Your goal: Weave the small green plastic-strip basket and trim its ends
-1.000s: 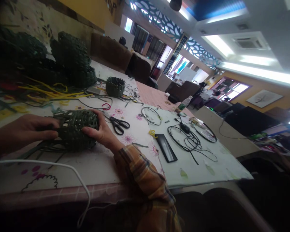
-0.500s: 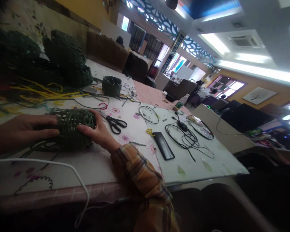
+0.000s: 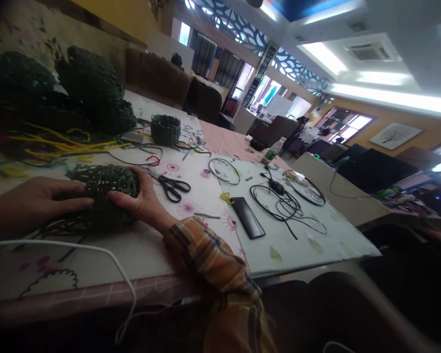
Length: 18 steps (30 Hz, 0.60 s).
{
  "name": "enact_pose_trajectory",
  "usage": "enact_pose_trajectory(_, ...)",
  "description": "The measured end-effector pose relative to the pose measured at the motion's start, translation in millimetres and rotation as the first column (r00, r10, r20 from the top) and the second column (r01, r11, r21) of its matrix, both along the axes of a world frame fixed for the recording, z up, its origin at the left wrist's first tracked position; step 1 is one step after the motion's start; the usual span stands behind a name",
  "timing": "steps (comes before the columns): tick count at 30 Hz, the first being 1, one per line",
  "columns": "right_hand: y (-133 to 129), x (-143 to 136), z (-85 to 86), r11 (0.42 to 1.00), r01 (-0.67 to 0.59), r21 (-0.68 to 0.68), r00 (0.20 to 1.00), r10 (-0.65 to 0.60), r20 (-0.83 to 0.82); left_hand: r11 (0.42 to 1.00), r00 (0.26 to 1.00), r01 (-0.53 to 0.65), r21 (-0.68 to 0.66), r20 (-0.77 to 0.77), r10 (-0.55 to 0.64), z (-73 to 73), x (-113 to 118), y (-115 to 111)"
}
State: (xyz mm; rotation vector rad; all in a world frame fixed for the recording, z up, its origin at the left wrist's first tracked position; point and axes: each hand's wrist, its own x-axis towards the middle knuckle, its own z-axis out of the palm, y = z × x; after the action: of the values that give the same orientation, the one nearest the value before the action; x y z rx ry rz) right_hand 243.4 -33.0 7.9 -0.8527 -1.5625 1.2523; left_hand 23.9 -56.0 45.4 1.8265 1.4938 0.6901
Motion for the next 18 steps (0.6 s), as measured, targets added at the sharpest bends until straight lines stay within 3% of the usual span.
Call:
enact_pose_trajectory(6,-2,0,2.1,1.0,0.024,0.001,1.0,-0.024,0.017,0.985,0.989,0.146,0.087,-0.035,-0.143,-4.0,-7,4)
enact_pose_trajectory(9,-1,2,2.3,1.0,-0.016,-0.015,0.999,0.015,-0.03,0.975,0.987,0.157,0.154,-0.07,-0.148,-6.9,-14,6)
enact_pose_trajectory(11,1,3,1.1,0.999,-0.02,-0.042,0.998,0.017,-0.062,0.95,0.986,0.123,0.287,-0.146,-0.083,-8.3,-16,6)
enact_pose_trajectory(14,2,5,-0.9,0.997,-0.016,-0.072,0.995,0.009,-0.095,0.832,0.982,0.032,0.554,-0.173,0.077,-9.1,-14,3)
enact_pose_trajectory(16,3,6,-1.4,0.997,-0.022,-0.072,0.995,0.014,-0.099,0.748,0.986,0.089,0.658,-0.167,0.029,-8.9,-12,2)
enact_pose_trajectory(18,3,6,-1.2,0.997,-0.037,-0.067,0.994,0.03,-0.102,0.673,0.974,0.218,0.707,-0.205,-0.1,-8.0,-11,1)
